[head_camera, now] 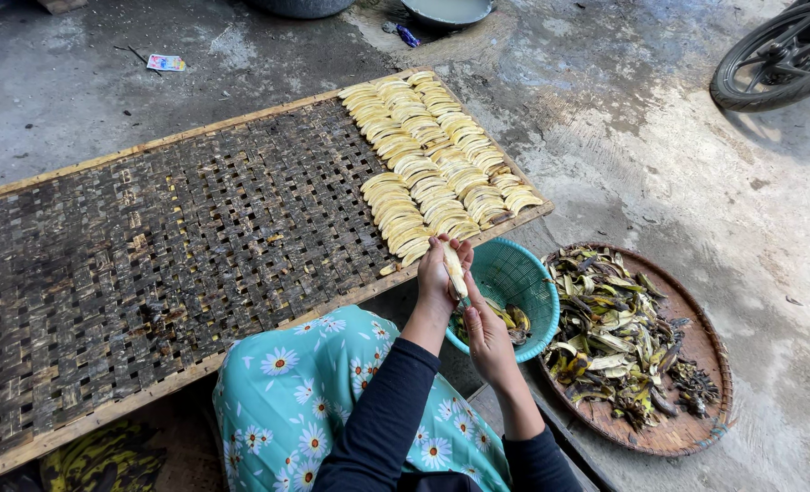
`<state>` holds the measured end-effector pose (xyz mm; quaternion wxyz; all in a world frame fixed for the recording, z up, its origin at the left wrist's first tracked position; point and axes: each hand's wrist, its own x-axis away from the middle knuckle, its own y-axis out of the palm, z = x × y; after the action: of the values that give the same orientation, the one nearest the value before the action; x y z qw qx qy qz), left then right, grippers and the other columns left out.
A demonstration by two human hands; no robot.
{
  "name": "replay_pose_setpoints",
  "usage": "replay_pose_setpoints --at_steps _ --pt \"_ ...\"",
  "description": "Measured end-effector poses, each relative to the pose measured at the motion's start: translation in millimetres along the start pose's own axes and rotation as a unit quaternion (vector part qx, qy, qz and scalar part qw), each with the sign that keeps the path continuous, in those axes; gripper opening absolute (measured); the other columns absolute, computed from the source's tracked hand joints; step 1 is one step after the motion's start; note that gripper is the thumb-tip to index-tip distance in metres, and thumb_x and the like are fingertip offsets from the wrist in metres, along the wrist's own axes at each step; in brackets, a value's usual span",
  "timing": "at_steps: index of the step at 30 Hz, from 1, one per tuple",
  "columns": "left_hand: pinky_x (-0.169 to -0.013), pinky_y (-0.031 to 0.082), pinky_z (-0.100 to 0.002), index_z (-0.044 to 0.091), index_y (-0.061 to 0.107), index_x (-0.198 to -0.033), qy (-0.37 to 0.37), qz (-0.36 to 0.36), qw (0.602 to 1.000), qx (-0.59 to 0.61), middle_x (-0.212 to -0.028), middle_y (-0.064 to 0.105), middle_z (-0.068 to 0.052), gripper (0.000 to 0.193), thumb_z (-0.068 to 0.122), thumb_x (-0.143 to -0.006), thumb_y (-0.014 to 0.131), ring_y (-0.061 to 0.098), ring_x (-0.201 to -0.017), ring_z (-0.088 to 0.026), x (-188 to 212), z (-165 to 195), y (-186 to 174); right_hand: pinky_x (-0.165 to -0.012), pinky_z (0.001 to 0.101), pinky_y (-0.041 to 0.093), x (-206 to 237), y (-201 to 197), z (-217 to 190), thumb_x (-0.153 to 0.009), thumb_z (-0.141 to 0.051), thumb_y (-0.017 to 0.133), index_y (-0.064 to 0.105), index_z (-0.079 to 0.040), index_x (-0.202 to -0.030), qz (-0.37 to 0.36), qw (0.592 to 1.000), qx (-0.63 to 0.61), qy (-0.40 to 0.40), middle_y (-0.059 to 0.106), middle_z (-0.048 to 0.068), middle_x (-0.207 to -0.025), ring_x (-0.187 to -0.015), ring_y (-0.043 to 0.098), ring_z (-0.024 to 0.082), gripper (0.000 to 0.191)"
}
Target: The person sits on the floor peeling bananas by hand and slicing them with a knife, laying the slices in rows on a woven bamboo drying tray. Peels are dropped into a plastic bowl and a woven basket of discarded peels sits beside them.
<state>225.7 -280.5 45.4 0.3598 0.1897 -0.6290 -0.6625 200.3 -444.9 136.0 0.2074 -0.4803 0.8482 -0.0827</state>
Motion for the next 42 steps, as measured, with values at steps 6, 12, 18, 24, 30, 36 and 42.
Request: replay_pose_setpoints --at_steps 6,12,18,24,30,36,42 --pt "-0.094 0.049 -0.039 0.013 0.052 -0.107 -0.013 -0.014 0.999 -0.042 -0.098 0.061 -0.004 0.024 0.037 -0.108 0.048 0.067 -0.116 -0.026 11.9 3.8 2.7 -0.116 0.0343 0.035 -6.0 2.8 10.2 -0.109 -0.021 0.040 0.032 -0.012 -0.161 -0.004 1.000 0.000 0.010 0.042 0.012 -0.164 -0.144 0.047 0.024 0.054" --pt "-0.103 0.051 -0.038 0.008 0.053 -0.105 -0.017 -0.025 0.999 -0.020 -0.097 0.062 -0.006 0.014 0.021 -0.107 0.048 0.066 -0.120 -0.032 10.6 -2.4 -3.7 -0.107 0.0342 0.045 -13.8 8.7 23.1 -0.109 -0.023 0.042 0.034 -0.015 -0.162 0.014 0.997 -0.031 0.063 0.058 0.012 -0.150 -0.128 0.059 0.023 0.054" --pt "-0.106 0.054 -0.039 0.006 0.054 -0.101 -0.029 -0.023 0.999 -0.010 -0.093 0.064 -0.010 0.018 0.019 -0.108 0.044 0.064 -0.121 -0.032 -0.2 -10.5 -19.1 -0.113 0.0354 0.042 -22.7 10.5 21.8 -0.104 -0.015 0.042 0.037 -0.017 -0.161 0.023 0.998 -0.007 0.057 0.054 0.012 -0.155 -0.138 0.055 0.023 0.058" --pt "-0.105 0.051 -0.034 0.007 0.057 -0.104 -0.027 -0.038 0.998 -0.032 -0.109 0.070 -0.015 0.028 0.026 -0.113 0.039 0.063 -0.113 -0.024 1.6 -8.8 -21.2 -0.115 0.0365 0.038 -32.6 12.2 6.6 -0.102 -0.009 0.049 0.037 -0.019 -0.160 0.025 0.998 -0.009 0.055 0.052 0.013 -0.156 -0.141 0.051 0.025 0.060" --pt "-0.101 0.051 -0.034 0.006 0.060 -0.111 -0.069 -0.074 0.995 -0.024 -0.122 0.072 -0.016 0.035 0.032 -0.108 0.038 0.063 -0.111 -0.021 16.7 13.3 2.8 -0.096 0.0398 0.052 -41.8 11.1 -5.4 -0.105 -0.019 0.051 0.041 -0.032 -0.160 0.027 0.971 0.194 0.135 0.068 0.011 -0.126 -0.113 0.067 0.027 0.058" --pt "-0.072 0.061 -0.034 0.003 0.061 -0.128 -0.123 -0.063 0.947 -0.289 -0.107 0.072 -0.013 0.037 0.033 -0.105 0.061 0.071 -0.092 -0.022 20.6 40.4 8.5 -0.058 0.0391 0.055 -58.0 2.5 -1.1 -0.099 -0.035 0.060 0.039 -0.026 -0.159 0.031 0.849 0.528 0.002 0.063 0.009 -0.090 -0.078 0.065 0.026 0.064" --pt "-0.067 0.065 -0.035 0.007 0.068 -0.115 -0.181 0.032 0.930 -0.318 -0.092 0.074 -0.012 0.023 0.016 -0.094 0.071 0.075 -0.074 -0.020 -11.2 53.9 -27.6 -0.058 0.0399 0.054 -89.0 -43.8 75.4 -0.099 -0.037 0.065 0.053 -0.010 -0.147 0.076 0.829 0.554 0.009 0.068 0.014 -0.096 -0.077 0.067 0.030 0.057"
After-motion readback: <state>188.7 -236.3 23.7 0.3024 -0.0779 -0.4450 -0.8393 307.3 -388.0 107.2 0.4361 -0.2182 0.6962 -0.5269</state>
